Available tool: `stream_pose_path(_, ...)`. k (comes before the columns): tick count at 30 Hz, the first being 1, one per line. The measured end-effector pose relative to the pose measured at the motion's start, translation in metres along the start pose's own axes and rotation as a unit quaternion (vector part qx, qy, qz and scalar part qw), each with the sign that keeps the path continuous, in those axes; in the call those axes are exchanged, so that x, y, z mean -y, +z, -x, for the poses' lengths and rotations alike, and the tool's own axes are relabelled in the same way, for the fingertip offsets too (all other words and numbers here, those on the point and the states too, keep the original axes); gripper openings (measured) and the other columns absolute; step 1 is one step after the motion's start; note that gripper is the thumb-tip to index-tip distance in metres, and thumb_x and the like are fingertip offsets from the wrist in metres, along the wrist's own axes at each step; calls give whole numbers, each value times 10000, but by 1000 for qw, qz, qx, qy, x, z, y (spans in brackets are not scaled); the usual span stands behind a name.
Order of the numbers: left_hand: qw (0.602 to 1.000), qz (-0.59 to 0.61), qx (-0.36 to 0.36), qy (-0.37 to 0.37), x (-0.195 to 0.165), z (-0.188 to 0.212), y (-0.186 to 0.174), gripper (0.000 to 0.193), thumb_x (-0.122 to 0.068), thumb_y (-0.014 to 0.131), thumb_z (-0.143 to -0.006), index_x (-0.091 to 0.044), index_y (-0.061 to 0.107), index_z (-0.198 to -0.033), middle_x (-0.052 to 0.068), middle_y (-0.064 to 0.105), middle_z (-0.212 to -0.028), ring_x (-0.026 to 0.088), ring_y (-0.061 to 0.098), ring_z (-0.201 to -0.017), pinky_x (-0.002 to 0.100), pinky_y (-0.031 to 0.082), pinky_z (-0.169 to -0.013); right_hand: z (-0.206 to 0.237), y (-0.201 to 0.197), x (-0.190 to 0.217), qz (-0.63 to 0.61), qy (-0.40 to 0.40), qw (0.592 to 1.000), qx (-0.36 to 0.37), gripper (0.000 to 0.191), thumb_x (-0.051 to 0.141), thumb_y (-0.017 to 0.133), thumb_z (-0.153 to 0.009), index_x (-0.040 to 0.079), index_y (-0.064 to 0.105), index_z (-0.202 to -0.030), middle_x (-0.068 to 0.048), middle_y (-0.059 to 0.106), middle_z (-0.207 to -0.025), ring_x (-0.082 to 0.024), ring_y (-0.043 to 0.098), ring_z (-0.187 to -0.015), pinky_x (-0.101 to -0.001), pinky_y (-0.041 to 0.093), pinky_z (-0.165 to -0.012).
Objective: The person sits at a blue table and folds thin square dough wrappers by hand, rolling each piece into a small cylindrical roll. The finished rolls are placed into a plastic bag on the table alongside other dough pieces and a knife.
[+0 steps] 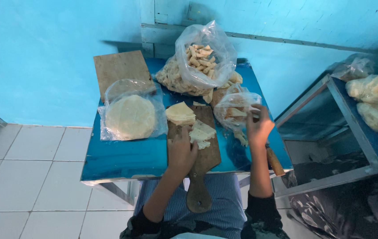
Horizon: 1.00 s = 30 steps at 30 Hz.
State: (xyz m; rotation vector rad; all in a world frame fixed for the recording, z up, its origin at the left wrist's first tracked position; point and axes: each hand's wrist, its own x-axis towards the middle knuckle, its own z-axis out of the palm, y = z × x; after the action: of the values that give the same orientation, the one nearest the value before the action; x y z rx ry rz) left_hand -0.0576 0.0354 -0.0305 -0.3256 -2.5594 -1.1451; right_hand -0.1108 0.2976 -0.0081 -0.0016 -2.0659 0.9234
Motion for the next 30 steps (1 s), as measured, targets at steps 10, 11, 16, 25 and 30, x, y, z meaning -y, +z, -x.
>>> stream_pose_path(10,1000,12,-9,-2,6,3,0,445,-117,666,-881,-53,516,-1295,174,693,-966,380,651,-952,533,410,-872,11,-41,-4,-137,97,984,-66,283,-75,752,-910,-16,671,-1174,-132,741,-938,-163,729,-786,-273,578,-653)
stream_pose_path(11,1000,5,-9,-6,7,3,-1,450,-117,666,-880,-52,515,-1299,167,691,-947,378,650,-936,533,410,-860,17,-43,-2,-165,112,979,-49,278,-72,746,-916,-13,669,-1176,-122,741,-948,-159,729,-780,-273,582,-659)
stream_pose_path(16,1000,16,-10,-11,9,2,-5,457,-114,680,-885,-47,511,-1304,133,684,-879,357,651,-884,523,417,-813,58,-25,13,-238,180,952,67,293,-64,717,-911,3,656,-1190,-115,750,-951,-149,729,-770,-283,591,-663)
stream_pose_path(25,998,57,-26,-15,4,2,-13,483,-74,706,-857,-20,518,-1299,102,701,-784,317,690,-752,489,462,-785,94,2,51,-207,74,966,139,311,-80,723,-887,0,657,-1181,-97,752,-1025,-156,748,-969,-297,635,-817)
stream_pose_path(30,990,127,-10,-56,5,1,-15,422,-55,647,-899,-2,515,-1296,140,727,-847,313,741,-748,429,580,-667,100,-5,68,-93,-78,989,90,274,-108,760,-843,29,694,-1070,-95,778,-1003,-187,779,-929,-311,618,-805)
